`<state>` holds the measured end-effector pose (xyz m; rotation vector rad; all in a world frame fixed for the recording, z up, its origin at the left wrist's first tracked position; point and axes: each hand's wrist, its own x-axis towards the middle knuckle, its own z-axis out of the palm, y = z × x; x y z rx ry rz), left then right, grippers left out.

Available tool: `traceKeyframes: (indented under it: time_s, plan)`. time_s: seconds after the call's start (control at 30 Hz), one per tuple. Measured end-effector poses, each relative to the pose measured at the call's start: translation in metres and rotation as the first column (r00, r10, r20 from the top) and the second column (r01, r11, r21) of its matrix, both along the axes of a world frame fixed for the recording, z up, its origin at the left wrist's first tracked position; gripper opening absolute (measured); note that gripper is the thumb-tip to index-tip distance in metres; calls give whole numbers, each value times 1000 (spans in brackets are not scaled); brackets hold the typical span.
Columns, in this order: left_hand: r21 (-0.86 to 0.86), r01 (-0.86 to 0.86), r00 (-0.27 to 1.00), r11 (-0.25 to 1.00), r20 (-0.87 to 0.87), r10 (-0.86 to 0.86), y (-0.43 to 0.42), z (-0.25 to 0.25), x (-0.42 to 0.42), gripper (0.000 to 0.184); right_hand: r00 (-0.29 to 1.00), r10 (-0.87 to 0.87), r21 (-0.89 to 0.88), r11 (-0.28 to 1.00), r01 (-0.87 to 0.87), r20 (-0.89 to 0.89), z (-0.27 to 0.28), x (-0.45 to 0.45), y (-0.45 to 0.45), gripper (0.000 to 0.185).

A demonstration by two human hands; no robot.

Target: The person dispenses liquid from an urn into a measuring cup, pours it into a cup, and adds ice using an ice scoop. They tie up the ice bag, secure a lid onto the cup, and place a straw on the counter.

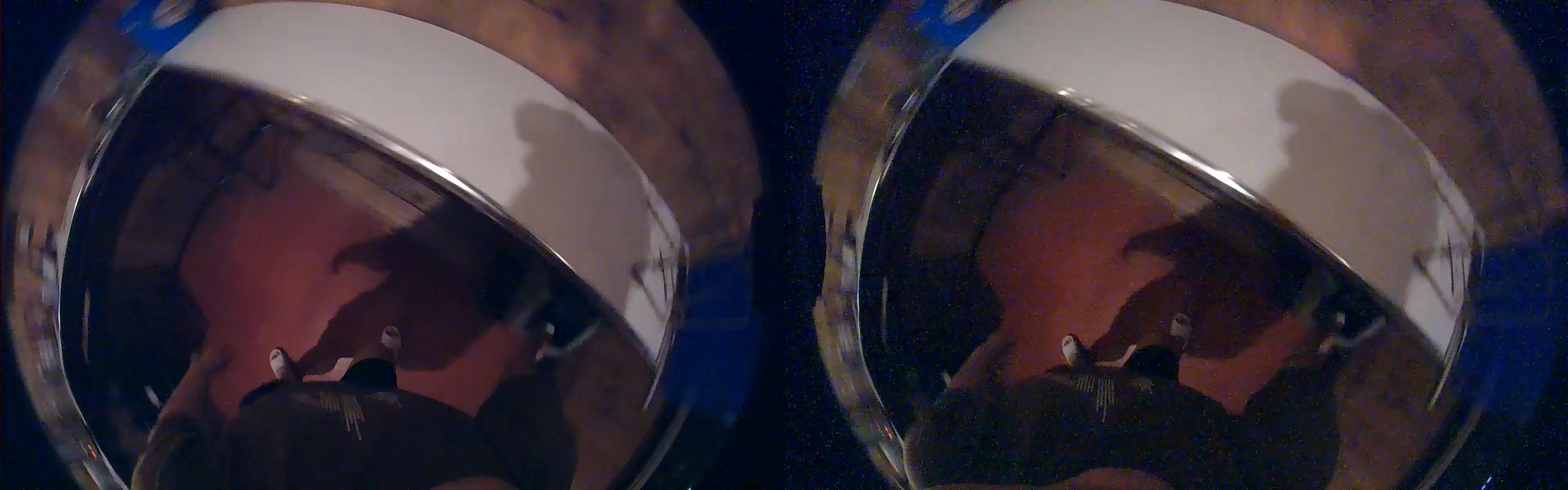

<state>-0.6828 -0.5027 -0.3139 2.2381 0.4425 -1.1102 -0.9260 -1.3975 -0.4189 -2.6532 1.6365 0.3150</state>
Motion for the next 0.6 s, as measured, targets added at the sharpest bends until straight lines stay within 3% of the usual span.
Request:
traceKeyframes:
  time_s: [0.03,0.07,0.1,0.13,0.17,0.2,0.23,0.27,0.3,0.4,0.5,0.57,0.6]
  plan:
    - [-92,-72,994,993,77,79,2,-7,-3,45,998,67,-16,998,-67,9,4,19,4,30]
    - [-319,78,909,945,411,64,14,-28,-34,38,989,145,-39,989,-144,16,10,40,12,30]
    - [310,290,923,905,160,-351,-78,59,-19,37,968,251,-23,968,-250,26,12,64,18,30]
    - [348,211,960,913,104,-261,-81,49,-32,39,929,368,-1,930,-369,29,14,90,30,30]
    - [198,35,989,980,136,-62,-72,55,-53,39,876,482,36,875,-483,30,18,117,50,30]
    - [237,-150,986,960,-32,162,-89,108,-57,37,803,595,80,800,-595,26,23,150,75,30]
    - [229,27,974,973,212,-77,-51,69,-82,32,711,703,134,702,-699,25,25,186,106,30]
    - [206,40,954,978,282,-99,-13,34,-110,30,594,804,191,581,-791,14,26,222,141,30]
    - [186,57,929,981,350,-121,-3,53,-127,30,478,879,260,461,-848,0,29,253,186,30]
    - [179,-310,940,934,205,273,46,39,-238,29,81,997,431,66,-900,17,39,321,341,31]
    - [259,-579,815,773,157,558,67,46,-331,31,-272,960,516,-267,-814,67,52,360,499,31]
    - [275,-672,734,687,127,667,70,41,-376,33,-446,891,520,-419,-744,81,51,377,606,32]
    - [206,-783,617,587,133,776,120,17,-424,34,-518,853,533,-467,-706,62,59,363,689,32]
